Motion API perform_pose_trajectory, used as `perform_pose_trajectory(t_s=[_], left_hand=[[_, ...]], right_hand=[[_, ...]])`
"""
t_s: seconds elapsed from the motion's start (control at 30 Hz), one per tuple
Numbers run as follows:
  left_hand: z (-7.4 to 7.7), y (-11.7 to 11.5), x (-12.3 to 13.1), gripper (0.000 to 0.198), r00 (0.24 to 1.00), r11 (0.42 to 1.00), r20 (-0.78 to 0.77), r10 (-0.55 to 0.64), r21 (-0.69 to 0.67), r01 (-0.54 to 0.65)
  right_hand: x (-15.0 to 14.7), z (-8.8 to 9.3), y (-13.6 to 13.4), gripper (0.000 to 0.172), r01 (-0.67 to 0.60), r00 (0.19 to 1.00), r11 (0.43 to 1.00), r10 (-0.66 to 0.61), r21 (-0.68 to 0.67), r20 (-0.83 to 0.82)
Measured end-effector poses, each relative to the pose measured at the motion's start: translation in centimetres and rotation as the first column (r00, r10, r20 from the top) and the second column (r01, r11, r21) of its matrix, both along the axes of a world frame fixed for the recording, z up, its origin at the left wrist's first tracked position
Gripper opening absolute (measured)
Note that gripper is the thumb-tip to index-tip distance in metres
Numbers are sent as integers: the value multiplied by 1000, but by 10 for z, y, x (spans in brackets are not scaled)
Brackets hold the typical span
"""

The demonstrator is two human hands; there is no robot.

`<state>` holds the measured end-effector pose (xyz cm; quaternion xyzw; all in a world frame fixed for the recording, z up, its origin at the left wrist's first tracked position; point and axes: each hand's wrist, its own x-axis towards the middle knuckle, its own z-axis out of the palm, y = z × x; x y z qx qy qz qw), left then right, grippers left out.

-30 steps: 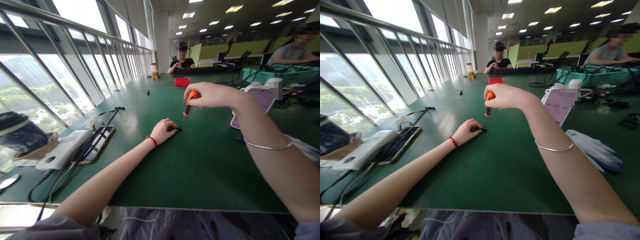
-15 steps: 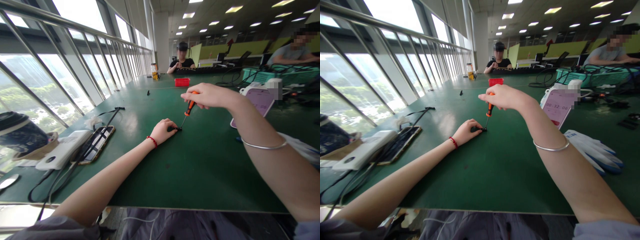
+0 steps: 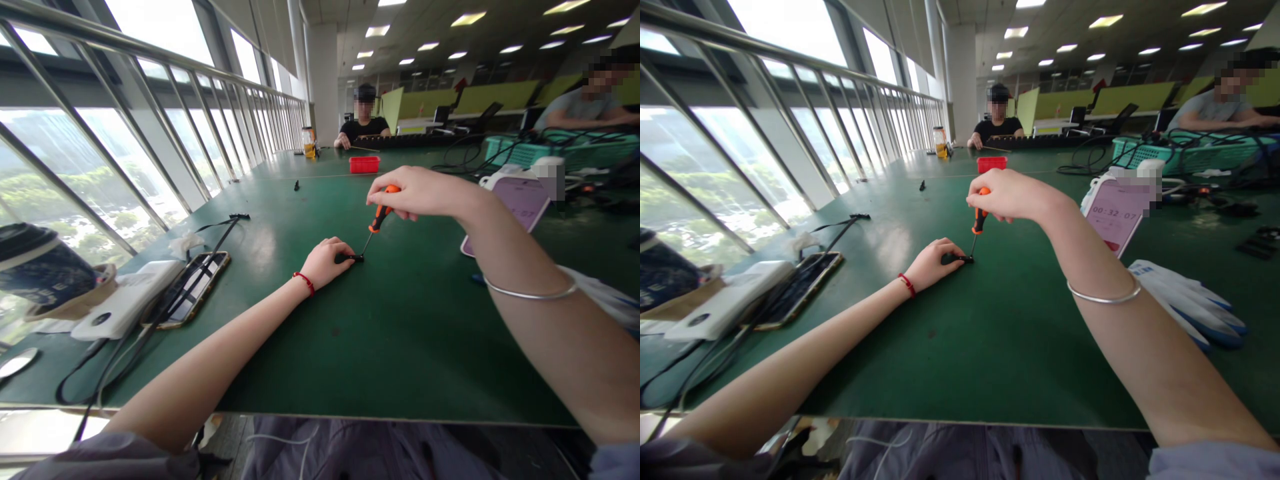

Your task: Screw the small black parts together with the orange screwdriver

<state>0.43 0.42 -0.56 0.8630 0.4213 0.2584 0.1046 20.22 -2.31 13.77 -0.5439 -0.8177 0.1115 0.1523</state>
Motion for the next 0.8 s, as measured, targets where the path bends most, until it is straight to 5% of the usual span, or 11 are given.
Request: perform_pose_trajectory(t_s=[0.3,0.47,0.63,0.8], left_hand=[[0,0,0,17,1000,1000,-10,0,5,0],[0,0,0,17,1000,1000,-11,5,2,-5],[0,1,0,17,1000,1000,-11,0,10,0],[0,0,0,17,1000,1000,-4,1,0,-1]], right_hand=[[-1,-2,2,38,21,999,1000,-21,-4,-35],[-1,-2,3,22,0,999,1000,1,29,-39],[-1,-3,2,36,35,999,999,-34,15,-32],[-1,-2,4,20,4,999,1000,-3,23,-40]])
